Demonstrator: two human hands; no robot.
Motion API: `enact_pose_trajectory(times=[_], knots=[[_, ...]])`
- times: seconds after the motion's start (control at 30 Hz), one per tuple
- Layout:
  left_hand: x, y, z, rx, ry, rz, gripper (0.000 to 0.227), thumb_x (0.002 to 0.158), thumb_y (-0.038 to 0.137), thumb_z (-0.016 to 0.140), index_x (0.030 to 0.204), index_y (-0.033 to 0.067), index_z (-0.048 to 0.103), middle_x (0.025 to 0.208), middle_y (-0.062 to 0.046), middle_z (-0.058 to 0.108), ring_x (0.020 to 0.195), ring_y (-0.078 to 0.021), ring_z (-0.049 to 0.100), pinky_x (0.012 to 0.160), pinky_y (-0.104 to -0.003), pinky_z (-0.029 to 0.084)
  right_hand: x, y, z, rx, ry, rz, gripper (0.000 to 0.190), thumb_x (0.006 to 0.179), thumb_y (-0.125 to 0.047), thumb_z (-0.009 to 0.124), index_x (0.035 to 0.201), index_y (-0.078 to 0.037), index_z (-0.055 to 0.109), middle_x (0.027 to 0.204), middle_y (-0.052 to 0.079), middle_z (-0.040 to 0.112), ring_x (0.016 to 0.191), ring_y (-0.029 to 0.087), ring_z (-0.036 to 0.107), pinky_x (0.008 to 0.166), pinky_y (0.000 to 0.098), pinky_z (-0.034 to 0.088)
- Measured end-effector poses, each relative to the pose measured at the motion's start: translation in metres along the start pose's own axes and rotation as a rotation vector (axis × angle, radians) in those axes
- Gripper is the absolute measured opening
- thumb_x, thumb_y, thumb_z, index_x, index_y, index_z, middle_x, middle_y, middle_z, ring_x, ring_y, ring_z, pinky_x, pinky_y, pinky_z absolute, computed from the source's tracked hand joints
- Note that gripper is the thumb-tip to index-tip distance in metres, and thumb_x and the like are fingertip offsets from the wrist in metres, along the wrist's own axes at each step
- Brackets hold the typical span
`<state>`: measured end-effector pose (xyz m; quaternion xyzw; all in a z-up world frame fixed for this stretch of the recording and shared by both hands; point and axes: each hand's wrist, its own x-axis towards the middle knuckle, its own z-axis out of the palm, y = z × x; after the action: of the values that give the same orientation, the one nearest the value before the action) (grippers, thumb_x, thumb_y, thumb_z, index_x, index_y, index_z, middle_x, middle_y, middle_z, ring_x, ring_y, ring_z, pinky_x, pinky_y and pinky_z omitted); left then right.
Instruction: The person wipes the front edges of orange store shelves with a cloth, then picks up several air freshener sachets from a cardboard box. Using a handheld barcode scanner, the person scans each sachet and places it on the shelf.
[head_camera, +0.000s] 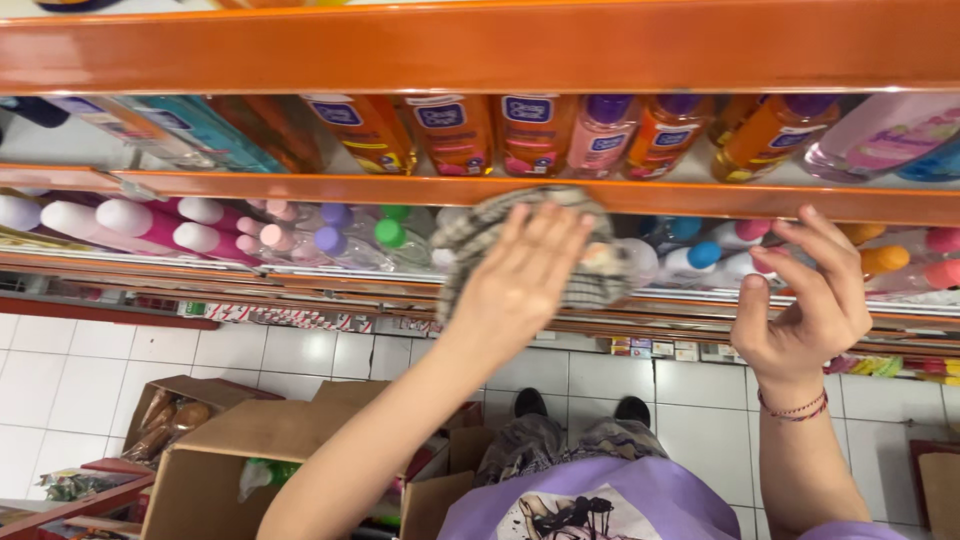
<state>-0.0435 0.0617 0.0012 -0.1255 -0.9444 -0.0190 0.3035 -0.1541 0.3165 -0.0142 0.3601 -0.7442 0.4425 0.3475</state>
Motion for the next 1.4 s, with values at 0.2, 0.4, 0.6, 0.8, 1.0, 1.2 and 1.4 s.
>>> enact_pose_trajectory(times=[0.2,0.4,0.6,0.8,1.0,1.2,1.4], knots=[[0.055,0.058,0.021,-0.035,0.025,0.108,0.052,0.093,0.010,0.060,0.143,-0.0048,0.059,0.145,-0.018,0.061,0.141,-0.0281,0.055,0.126,-0.046,0.035,0.005,0.019,-0.026,0.005,0.028,0.071,0.011,0.089,-0.002,0.065,0.098,0.003,0.069,0.116,0.020,0.066,0.125,0.043,0.063,0.102,0.0463,0.054],[0.097,0.107,0.035,-0.044,0.035,0.146,0.050,0.094,0.013,0.059,0.141,-0.0048,0.060,0.146,-0.016,0.061,0.142,-0.0259,0.055,0.126,-0.043,0.035,-0.001,0.048,-0.065,-0.028,0.035,0.135,0.013,0.089,-0.002,0.065,0.099,0.003,0.071,0.118,0.021,0.066,0.128,0.044,0.063,0.100,0.0450,0.056],[0.137,0.161,0.062,-0.044,0.046,0.187,0.051,0.093,0.015,0.059,0.139,-0.0054,0.061,0.145,-0.017,0.062,0.141,-0.0255,0.056,0.126,-0.042,0.035,-0.008,0.079,-0.110,-0.092,0.052,0.041,0.015,0.093,-0.001,0.065,0.106,0.004,0.071,0.125,0.020,0.064,0.133,0.040,0.062,0.113,0.0460,0.051],[0.179,0.226,0.095,-0.020,0.091,0.188,0.047,0.091,0.016,0.059,0.131,-0.0052,0.066,0.141,-0.015,0.065,0.137,-0.0241,0.059,0.125,-0.040,0.036,-0.010,0.106,-0.164,-0.107,0.091,0.061,0.015,0.094,-0.001,0.064,0.107,0.004,0.069,0.126,0.019,0.064,0.133,0.040,0.061,0.112,0.0456,0.051],[0.216,0.282,0.120,-0.021,0.138,0.166,0.046,0.090,0.018,0.059,0.129,-0.0044,0.068,0.136,-0.015,0.068,0.134,-0.0231,0.061,0.122,-0.037,0.038,-0.016,0.129,-0.199,-0.101,0.090,0.093,0.016,0.093,0.002,0.064,0.109,0.003,0.068,0.126,0.019,0.063,0.132,0.038,0.061,0.109,0.0441,0.052],[0.190,0.254,0.114,0.022,0.125,0.188,0.042,0.098,0.021,0.061,0.129,-0.0065,0.068,0.136,-0.017,0.067,0.135,-0.0237,0.060,0.123,-0.040,0.037,0.001,0.142,-0.195,-0.169,0.025,0.035,0.022,0.100,0.011,0.064,0.118,0.000,0.069,0.130,0.015,0.065,0.130,0.035,0.062,0.112,0.0427,0.052],[0.120,0.172,0.062,0.068,0.104,0.030,0.039,0.088,0.006,0.062,0.126,-0.0003,0.068,0.134,-0.016,0.067,0.132,-0.0268,0.062,0.119,-0.047,0.042,0.038,0.137,-0.175,-0.419,-0.131,-0.159,0.040,0.080,0.003,0.083,0.119,0.003,0.071,0.122,0.019,0.063,0.114,0.042,0.058,0.104,0.0488,0.042]])
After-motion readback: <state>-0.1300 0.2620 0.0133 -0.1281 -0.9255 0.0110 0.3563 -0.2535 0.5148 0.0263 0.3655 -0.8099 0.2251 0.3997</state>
